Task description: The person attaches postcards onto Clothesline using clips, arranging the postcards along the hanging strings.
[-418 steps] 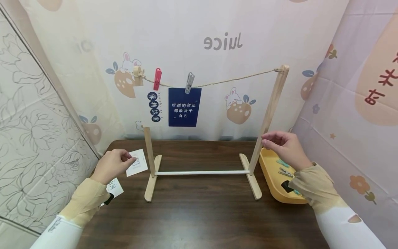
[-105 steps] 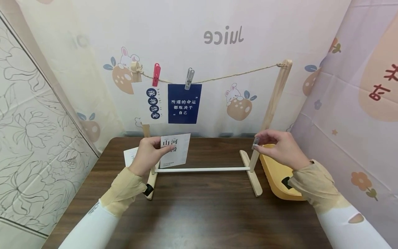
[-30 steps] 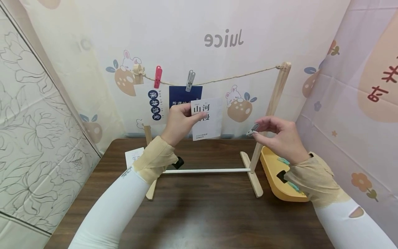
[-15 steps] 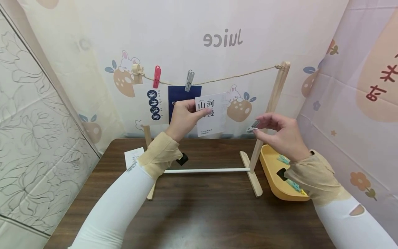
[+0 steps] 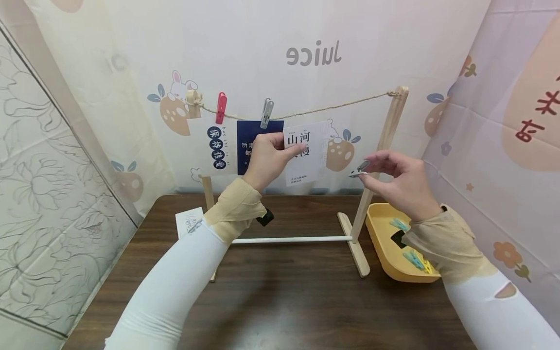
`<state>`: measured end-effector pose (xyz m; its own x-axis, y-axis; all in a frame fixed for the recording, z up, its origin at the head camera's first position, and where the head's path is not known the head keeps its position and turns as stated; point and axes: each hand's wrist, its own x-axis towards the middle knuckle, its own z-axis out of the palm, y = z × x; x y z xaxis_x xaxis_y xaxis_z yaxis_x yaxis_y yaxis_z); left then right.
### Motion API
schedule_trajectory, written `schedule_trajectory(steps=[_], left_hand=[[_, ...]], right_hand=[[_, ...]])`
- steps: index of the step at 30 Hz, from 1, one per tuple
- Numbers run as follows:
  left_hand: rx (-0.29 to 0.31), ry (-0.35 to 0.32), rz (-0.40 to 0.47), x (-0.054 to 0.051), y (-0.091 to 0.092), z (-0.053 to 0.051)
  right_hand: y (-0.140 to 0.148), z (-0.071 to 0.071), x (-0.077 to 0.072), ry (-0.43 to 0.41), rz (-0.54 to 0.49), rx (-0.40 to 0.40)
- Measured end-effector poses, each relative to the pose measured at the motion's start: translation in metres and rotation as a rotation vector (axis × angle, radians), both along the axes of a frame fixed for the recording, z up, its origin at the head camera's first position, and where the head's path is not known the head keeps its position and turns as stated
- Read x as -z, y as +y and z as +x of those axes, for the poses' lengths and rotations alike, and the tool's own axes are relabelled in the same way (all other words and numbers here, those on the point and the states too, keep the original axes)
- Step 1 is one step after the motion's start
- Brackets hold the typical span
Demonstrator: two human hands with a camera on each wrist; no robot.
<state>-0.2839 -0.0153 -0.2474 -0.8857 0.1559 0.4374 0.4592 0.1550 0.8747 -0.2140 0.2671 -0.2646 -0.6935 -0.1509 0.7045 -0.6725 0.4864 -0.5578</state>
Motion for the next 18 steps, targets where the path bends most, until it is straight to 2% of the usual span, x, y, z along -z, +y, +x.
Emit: schedule_trajectory(steps=[10,18], left_hand=[[-0.058,-0.012,-0.044,-0.009,0.008,-0.004],[-0.054,-0.036,-0.041,-0.009,0.014,-0.006]], right_hand=[[-0.002,-0.006,-0.013,0.031,-0.079,-0.017],[-0.008,-0.009,-0.030,0.016,-0.081,-0.013]])
